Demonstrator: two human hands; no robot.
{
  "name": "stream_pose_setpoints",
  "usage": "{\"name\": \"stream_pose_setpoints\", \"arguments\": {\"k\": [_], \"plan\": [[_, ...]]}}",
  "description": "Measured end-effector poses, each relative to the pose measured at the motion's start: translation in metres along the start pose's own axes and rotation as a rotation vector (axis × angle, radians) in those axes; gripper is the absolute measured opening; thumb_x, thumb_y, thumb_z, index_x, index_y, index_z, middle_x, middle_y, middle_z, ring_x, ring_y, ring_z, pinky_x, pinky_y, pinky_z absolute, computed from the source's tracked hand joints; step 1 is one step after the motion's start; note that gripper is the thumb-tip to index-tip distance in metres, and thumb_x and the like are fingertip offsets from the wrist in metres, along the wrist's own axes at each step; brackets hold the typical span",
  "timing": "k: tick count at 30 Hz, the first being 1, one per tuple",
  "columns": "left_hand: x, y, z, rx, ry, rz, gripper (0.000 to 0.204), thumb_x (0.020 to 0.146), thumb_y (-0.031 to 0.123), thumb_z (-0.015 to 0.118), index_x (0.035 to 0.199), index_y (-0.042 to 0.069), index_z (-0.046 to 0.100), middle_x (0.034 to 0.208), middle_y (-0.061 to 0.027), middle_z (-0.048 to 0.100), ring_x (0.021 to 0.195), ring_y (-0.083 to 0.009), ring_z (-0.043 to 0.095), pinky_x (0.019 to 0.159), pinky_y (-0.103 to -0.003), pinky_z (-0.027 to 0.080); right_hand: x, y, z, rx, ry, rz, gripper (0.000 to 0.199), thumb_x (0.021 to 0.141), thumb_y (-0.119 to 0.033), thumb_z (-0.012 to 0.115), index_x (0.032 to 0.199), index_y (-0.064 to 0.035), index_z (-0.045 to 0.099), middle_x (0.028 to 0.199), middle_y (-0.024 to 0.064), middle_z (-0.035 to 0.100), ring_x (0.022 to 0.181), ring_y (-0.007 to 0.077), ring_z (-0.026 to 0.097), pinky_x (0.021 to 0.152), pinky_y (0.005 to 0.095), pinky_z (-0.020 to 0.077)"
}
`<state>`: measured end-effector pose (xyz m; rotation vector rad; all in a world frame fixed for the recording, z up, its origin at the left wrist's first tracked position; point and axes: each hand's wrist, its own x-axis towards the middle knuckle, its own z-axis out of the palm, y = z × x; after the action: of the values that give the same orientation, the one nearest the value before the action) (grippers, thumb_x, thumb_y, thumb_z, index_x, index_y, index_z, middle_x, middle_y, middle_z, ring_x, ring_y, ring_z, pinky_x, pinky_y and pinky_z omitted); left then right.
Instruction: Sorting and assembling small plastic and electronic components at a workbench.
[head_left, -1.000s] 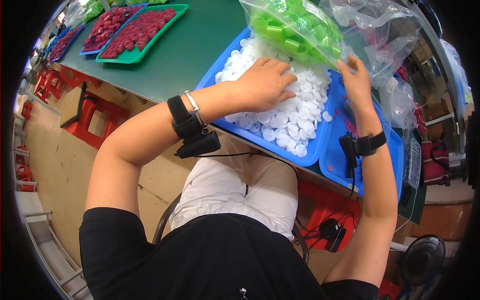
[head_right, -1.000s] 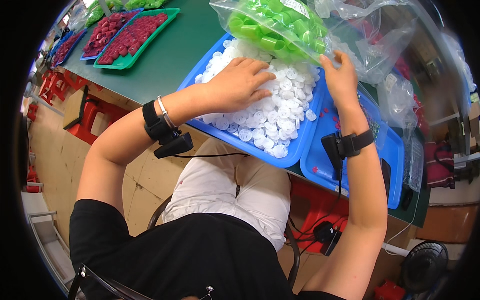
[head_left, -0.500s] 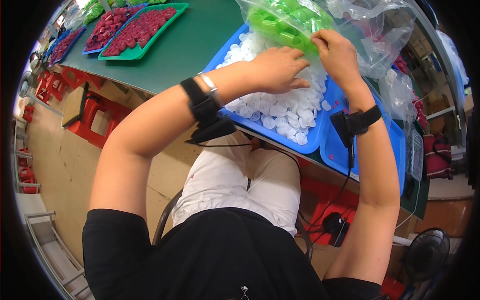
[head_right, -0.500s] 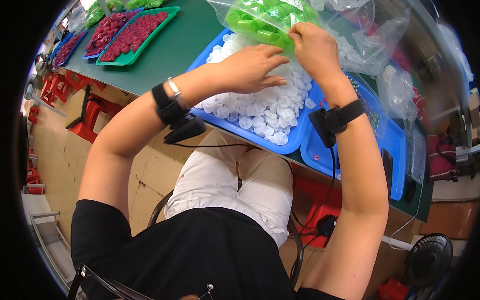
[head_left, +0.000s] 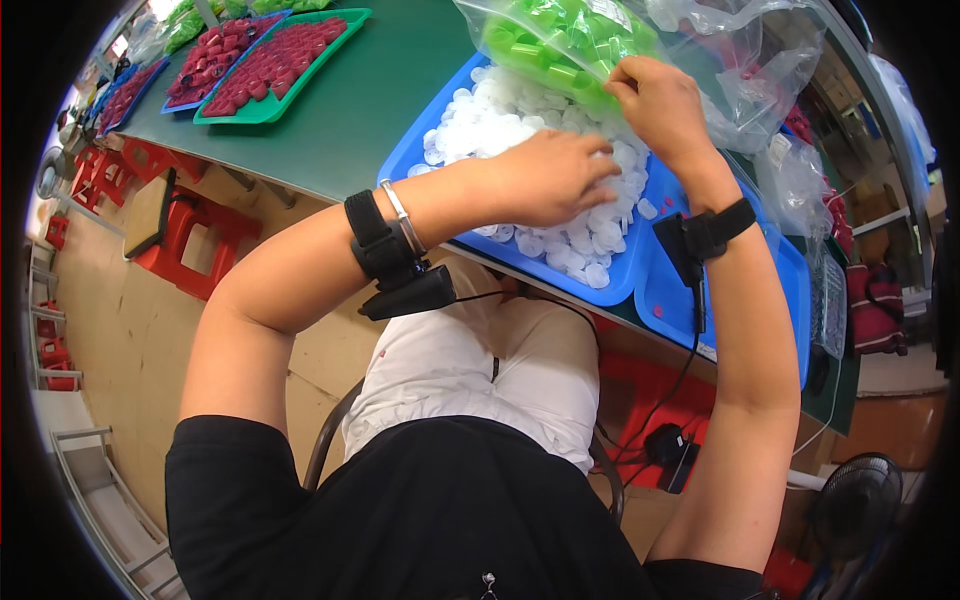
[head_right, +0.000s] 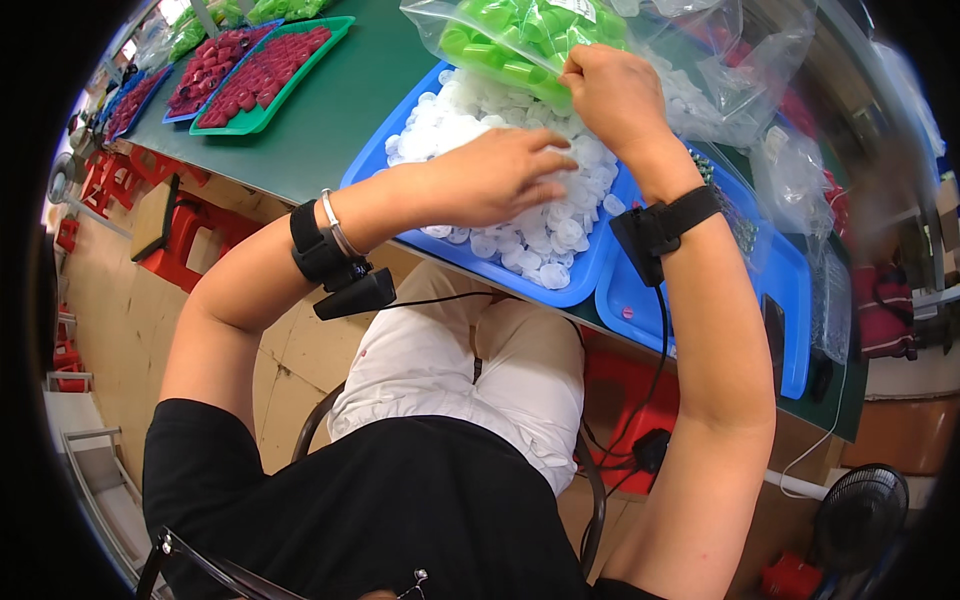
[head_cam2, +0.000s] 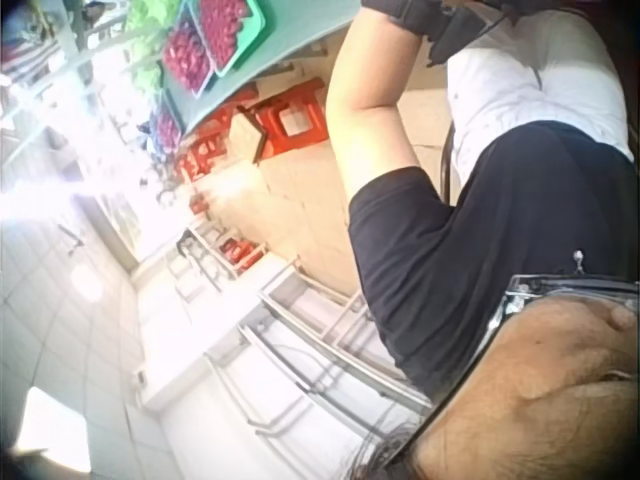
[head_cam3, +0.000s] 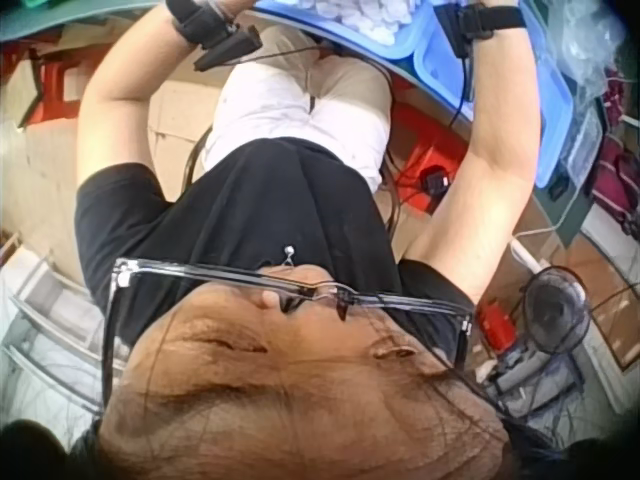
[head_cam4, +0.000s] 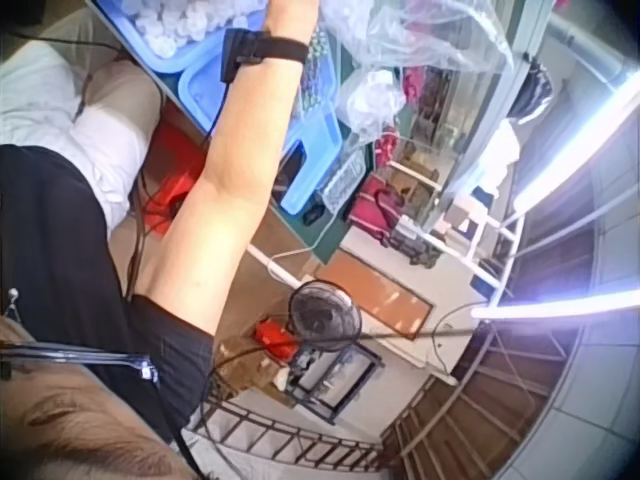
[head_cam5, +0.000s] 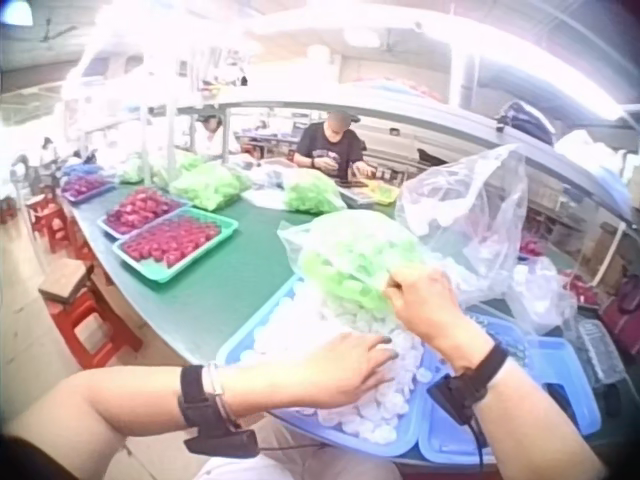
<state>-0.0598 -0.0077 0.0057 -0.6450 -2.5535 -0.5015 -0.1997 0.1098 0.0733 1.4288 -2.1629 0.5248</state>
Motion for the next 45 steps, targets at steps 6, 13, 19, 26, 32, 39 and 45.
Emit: {"name": "stream_pose_setpoints", "arguments": {"k": [6,13,19,26,32,39,45], "plan": [[0.032,-0.03,-0.03,-0.642,0.142,-0.675,0.041,0.092,0.035,0.063,0.108,-0.002,0.061,0.098,-0.0112,0.065,0.083,-0.0207,0.065,0.075,-0.033,0.053,0.004,0.004,-0.005,0.252,-0.094,0.217,0.015,0.08,-0.017,0.072,0.084,-0.0028,0.068,0.07,0.0072,0.065,0.063,0.0158,0.057,0.061,0.0308,0.046],[0.05,-0.041,-0.023,-1.013,0.283,-0.755,0.035,0.093,0.031,0.062,0.101,-0.003,0.065,0.085,-0.0071,0.067,0.072,-0.0116,0.062,0.063,-0.025,0.049,0.008,0.005,-0.016,0.294,-0.19,0.25,0.019,0.077,-0.021,0.075,0.082,-0.0029,0.069,0.069,0.0078,0.065,0.063,0.0169,0.058,0.061,0.0314,0.0461],[0.047,-0.042,-0.018,-1.011,0.319,-0.749,0.023,0.095,0.018,0.058,0.099,-0.004,0.065,0.081,-0.0073,0.066,0.067,-0.0114,0.061,0.058,-0.025,0.049,0.011,0.016,-0.012,0.462,-0.3,0.3,0.023,0.087,-0.023,0.069,0.084,0.0002,0.067,0.071,-0.0031,0.059,0.067,0.0071,0.051,0.06,0.025,0.041],[0.047,-0.039,-0.016,-0.955,0.315,-0.774,0.021,0.094,0.017,0.058,0.097,-0.002,0.066,0.078,-0.0053,0.065,0.067,-0.0088,0.059,0.058,-0.023,0.046,0.017,0.0,-0.011,0.21,-0.254,0.162,0.02,0.083,-0.022,0.065,0.085,-0.0016,0.068,0.073,0.0111,0.067,0.065,0.0213,0.062,0.062,0.0351,0.0472],[0.046,-0.041,-0.016,-0.933,0.345,-0.812,0.018,0.092,0.016,0.06,0.086,0.0,0.066,0.075,-0.0051,0.064,0.063,-0.01,0.056,0.055,-0.023,0.044,0.02,-0.011,-0.001,-0.33,-0.073,-0.313,0.008,0.08,-0.013,0.06,0.083,-0.0055,0.061,0.078,0.012,0.066,0.07,0.0311,0.067,0.061,0.0415,0.052],[0.03,-0.018,-0.011,-0.884,0.183,-0.81,0.018,0.088,0.017,0.061,0.082,0.0,0.065,0.07,-0.0042,0.061,0.057,-0.009,0.048,0.049,-0.024,0.038,0.035,0.017,-0.008,-0.544,0.128,-0.03,0.013,0.087,-0.017,0.056,0.092,-0.0047,0.056,0.088,0.0127,0.065,0.077,0.0335,0.066,0.065,0.0439,0.052],[0.02,-0.022,-0.018,-0.797,0.019,-0.846,0.022,0.088,0.02,0.061,0.086,-0.001,0.064,0.07,-0.0055,0.06,0.053,-0.009,0.045,0.047,-0.025,0.036,0.044,0.008,-0.031,-0.446,0.337,0.006,0.011,0.085,-0.014,0.059,0.08,-0.0048,0.061,0.075,0.018,0.064,0.068,0.0376,0.064,0.063,0.0459,0.0501]]}}
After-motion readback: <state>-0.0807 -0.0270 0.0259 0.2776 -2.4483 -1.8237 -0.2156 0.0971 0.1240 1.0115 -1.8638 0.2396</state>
